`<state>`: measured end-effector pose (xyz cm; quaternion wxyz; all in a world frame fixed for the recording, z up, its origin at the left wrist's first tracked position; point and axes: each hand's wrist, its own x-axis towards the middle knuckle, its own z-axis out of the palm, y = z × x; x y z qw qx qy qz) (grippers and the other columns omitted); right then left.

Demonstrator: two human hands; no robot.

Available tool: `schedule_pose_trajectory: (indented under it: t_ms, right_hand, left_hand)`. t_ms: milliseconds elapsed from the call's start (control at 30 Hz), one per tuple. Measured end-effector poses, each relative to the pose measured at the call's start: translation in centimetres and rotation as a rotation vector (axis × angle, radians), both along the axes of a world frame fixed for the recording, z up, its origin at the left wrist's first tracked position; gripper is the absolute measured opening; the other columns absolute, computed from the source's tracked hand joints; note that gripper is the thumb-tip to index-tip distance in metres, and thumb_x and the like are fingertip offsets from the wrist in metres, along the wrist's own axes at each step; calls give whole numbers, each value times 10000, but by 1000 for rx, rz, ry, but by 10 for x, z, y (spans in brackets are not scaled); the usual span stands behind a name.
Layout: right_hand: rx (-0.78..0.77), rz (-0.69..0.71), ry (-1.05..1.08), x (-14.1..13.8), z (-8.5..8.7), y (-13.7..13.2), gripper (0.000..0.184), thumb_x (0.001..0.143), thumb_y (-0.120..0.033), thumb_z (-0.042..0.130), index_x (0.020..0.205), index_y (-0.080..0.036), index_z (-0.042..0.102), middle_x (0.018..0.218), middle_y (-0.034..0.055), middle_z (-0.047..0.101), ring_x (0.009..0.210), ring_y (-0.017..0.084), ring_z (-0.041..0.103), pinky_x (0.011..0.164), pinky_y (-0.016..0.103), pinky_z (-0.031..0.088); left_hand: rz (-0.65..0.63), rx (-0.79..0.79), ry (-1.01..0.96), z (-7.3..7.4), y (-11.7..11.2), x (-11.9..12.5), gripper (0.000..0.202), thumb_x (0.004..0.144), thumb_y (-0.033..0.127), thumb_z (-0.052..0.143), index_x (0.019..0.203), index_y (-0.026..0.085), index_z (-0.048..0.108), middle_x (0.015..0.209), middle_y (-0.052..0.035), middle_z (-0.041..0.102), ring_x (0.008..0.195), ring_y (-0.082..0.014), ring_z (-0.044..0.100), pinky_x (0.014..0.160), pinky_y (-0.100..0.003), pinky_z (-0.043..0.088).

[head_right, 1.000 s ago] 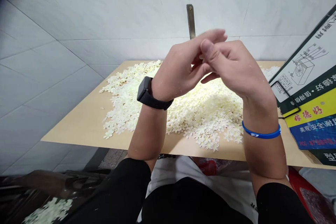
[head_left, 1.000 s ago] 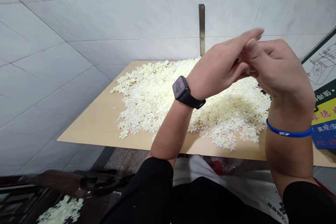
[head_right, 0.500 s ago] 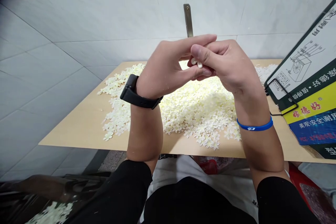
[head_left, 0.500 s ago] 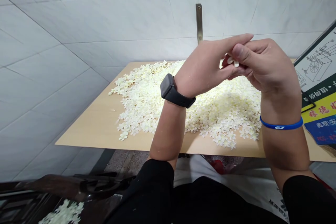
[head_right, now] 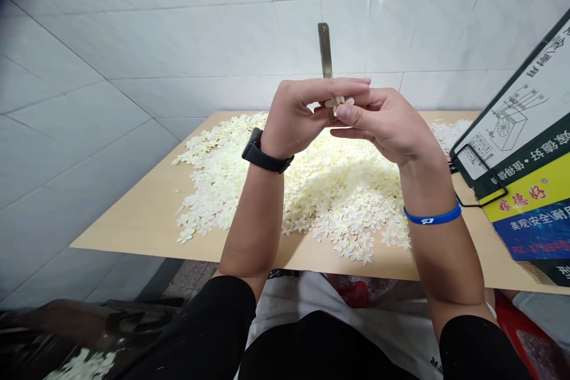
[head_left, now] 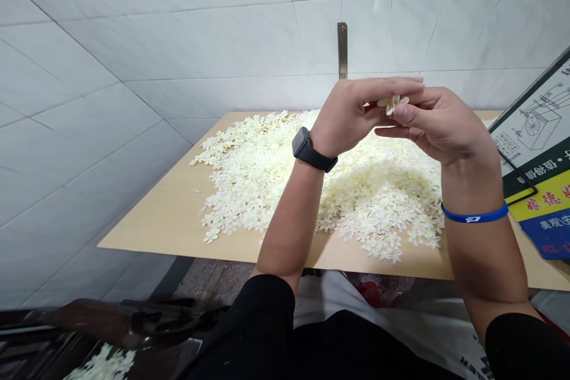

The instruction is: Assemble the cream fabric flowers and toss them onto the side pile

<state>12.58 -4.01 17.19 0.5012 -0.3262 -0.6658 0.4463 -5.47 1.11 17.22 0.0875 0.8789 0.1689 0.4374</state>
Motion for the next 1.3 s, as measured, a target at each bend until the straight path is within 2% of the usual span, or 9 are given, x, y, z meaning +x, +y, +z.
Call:
schedule_pose_trajectory:
  t_ms: [133, 267, 400, 567, 700, 800, 1000, 1200, 1300]
  right_hand:
    - [0, -42, 42, -6, -2, 4, 392, 732, -570, 867, 770, -207, 721, 761, -1, 665, 853, 171, 707, 779, 332, 642]
    - [99, -75, 32, -10, -1, -2, 465, 769, -599, 823, 613, -196, 652, 620, -22, 558, 732, 143, 653, 716, 310, 624]
    - [82, -84, 25, -8, 1, -8, 385, 788, -563, 828, 695, -206, 720, 684, -8, 636, 763, 146, 674, 785, 327, 645]
    - [-39, 52, 98, 0, -2, 0, 404, 753, -611, 834, 830, -222, 755, 814, 8, 710, 831, 164, 719, 806, 343, 655]
    - [-131, 129, 102, 5, -5, 11, 450, 652, -611, 895, 815, -224, 732, 742, -19, 676, 786, 159, 705, 733, 311, 639]
    - [-140, 124, 79, 4, -4, 12, 395, 670, -539, 914, 780, -215, 717, 675, -28, 639, 740, 147, 677, 711, 298, 615]
    - [-70, 76, 89, -4, -1, 2, 344, 763, -513, 863, 826, -195, 748, 761, 18, 694, 747, 144, 666, 756, 310, 608]
    - [-3, 3, 163, -5, -2, 5, 340, 773, -555, 840, 799, -237, 724, 785, 2, 669, 859, 167, 696, 819, 322, 627]
    - [-40, 46, 162, 0, -2, 6, 335, 788, -546, 835, 822, -231, 726, 816, 4, 678, 862, 167, 708, 845, 346, 630]
  left_hand:
    - [45, -4, 66, 2, -7, -2, 395, 953, 239, 563, 1330, 249, 681, 1168, -44, 771, 894, -156, 695, 852, -314, 577]
    - [-12, -67, 127, 3, -9, -6, 512, 926, 243, 593, 1438, 233, 591, 1184, -41, 754, 985, -167, 697, 884, -313, 581]
    - [-62, -115, 104, 3, -5, -7, 476, 940, 211, 569, 1414, 225, 611, 1203, -35, 756, 1045, -173, 706, 922, -319, 593]
    - [-111, -113, 21, 4, -6, -6, 373, 980, 174, 508, 1307, 210, 684, 1342, -14, 714, 1231, -184, 670, 1047, -315, 579]
    - [-122, -71, 73, 7, -11, -5, 325, 978, 239, 569, 1278, 246, 694, 1288, 19, 738, 1236, -192, 678, 1055, -332, 588]
    - [-109, 0, 118, 8, -14, -3, 354, 962, 189, 537, 1262, 290, 695, 1399, 47, 676, 1323, -195, 635, 1086, -335, 571]
    - [16, 31, 137, 4, -12, 5, 656, 915, 77, 435, 1555, 215, 403, 1535, -53, 566, 1340, -208, 615, 1057, -353, 574]
    - [112, 165, 16, -2, -3, 8, 542, 938, 91, 429, 1445, 234, 555, 1417, -32, 664, 1224, -181, 681, 993, -302, 597]
    - [26, 205, 2, -2, 0, 6, 503, 967, 85, 352, 1402, 160, 595, 1448, -71, 642, 1305, -174, 647, 1057, -317, 584]
